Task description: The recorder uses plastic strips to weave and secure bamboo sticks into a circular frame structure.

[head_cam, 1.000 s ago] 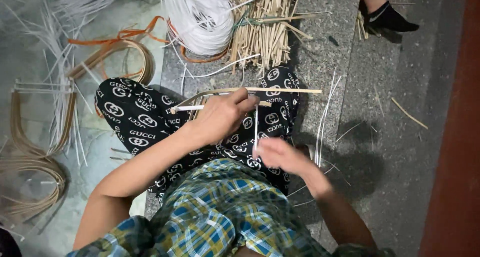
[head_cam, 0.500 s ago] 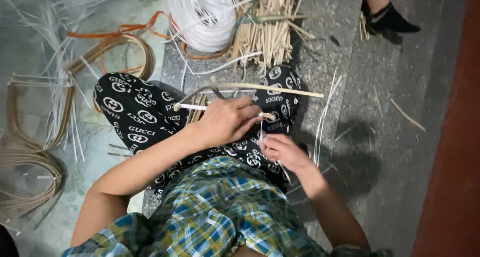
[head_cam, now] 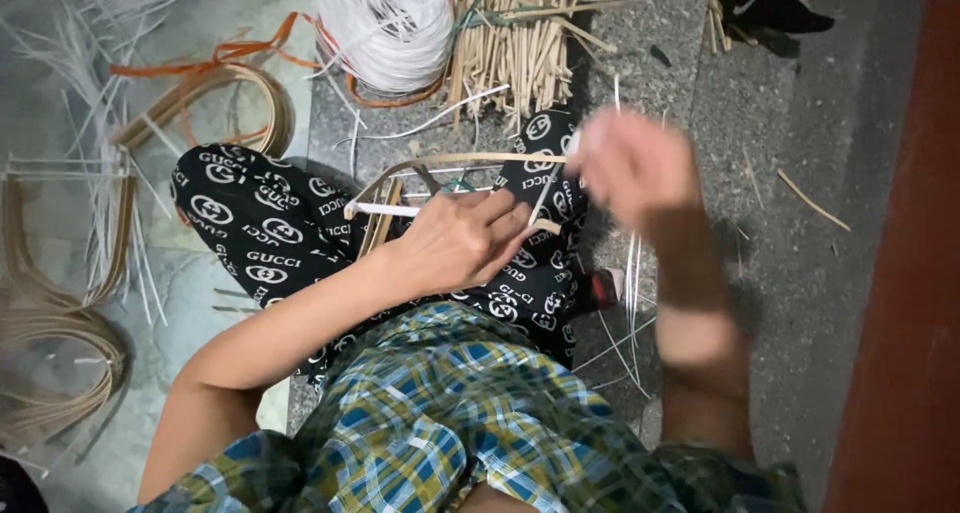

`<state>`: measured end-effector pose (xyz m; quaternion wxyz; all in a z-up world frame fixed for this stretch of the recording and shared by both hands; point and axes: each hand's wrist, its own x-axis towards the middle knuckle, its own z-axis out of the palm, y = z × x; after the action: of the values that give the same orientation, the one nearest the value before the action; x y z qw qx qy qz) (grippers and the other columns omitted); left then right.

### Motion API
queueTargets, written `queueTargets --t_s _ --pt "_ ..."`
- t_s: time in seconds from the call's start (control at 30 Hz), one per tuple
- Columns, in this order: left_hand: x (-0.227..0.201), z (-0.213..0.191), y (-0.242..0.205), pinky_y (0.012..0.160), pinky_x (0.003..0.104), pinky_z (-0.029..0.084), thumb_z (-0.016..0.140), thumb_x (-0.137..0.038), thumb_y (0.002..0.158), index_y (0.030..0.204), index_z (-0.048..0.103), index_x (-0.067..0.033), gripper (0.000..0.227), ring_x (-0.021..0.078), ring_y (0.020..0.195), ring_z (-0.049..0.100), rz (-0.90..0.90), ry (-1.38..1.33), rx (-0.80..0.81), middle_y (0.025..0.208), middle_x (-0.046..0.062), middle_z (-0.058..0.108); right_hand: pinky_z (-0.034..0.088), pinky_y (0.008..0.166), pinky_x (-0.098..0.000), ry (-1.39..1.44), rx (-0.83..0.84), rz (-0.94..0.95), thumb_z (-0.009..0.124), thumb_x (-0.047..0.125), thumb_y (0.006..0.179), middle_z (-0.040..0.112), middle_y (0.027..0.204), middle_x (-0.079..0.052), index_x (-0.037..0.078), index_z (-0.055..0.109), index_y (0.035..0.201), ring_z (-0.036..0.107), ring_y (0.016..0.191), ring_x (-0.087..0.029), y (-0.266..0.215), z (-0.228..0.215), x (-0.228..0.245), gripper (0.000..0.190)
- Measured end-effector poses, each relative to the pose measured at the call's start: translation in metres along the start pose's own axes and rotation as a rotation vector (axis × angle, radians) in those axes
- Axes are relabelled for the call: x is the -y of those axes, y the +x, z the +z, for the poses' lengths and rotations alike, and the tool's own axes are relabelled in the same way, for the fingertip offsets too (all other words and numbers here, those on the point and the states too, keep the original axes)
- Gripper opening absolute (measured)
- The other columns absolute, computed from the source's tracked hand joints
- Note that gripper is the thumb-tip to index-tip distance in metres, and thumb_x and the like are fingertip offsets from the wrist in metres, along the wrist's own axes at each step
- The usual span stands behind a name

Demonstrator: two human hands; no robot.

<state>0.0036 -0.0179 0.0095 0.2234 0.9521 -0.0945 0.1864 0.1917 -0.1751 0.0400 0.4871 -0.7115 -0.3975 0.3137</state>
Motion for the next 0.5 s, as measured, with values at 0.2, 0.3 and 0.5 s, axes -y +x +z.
queueTargets --t_s 0.2,0.3,0.5 --pt "0.016 -0.007 -0.008 0.057 0.041 0.05 0.071 -0.015 0.096 0.108 0.066 -0.0036 0.018 0.03 0.07 0.064 -0.104 -0.187 -0.057 0.086 0.01 0.058 0.043 0.056 -0.0309 0.313 0.06 0.457 0.059 0.012 0.09 0.06 0.072 0.001 0.008 0.068 0.083 0.053 0.063 -0.012 -0.023 0.064 -0.133 0.012" --pt "0.028 0.003 -0.012 0.055 0.045 0.049 0.07 -0.01 0.089 0.117 0.067 -0.0044 0.029 0.0343 0.069 0.064 -0.186 -0.186 0.014 0.088 0.011 0.06 0.033 0.048 -0.0253 0.786 0.292 0.625 0.057 0.012 0.104 0.049 0.066 0.004 0.003 0.059 0.086 0.042 0.054 -0.008 -0.084 0.097 -0.169 0.02" --pt "0.019 0.018 -0.007 0.055 0.047 0.051 0.068 -0.002 0.074 0.12 0.065 -0.003 0.046 0.0364 0.068 0.065 -0.246 -0.1 0.169 0.099 0.015 0.061 0.03 0.048 -0.0223 0.519 0.464 0.44 0.048 0.017 0.107 0.04 0.062 0.006 0.002 0.066 0.104 0.035 0.053 -0.005 -0.082 0.05 -0.011 0.023"
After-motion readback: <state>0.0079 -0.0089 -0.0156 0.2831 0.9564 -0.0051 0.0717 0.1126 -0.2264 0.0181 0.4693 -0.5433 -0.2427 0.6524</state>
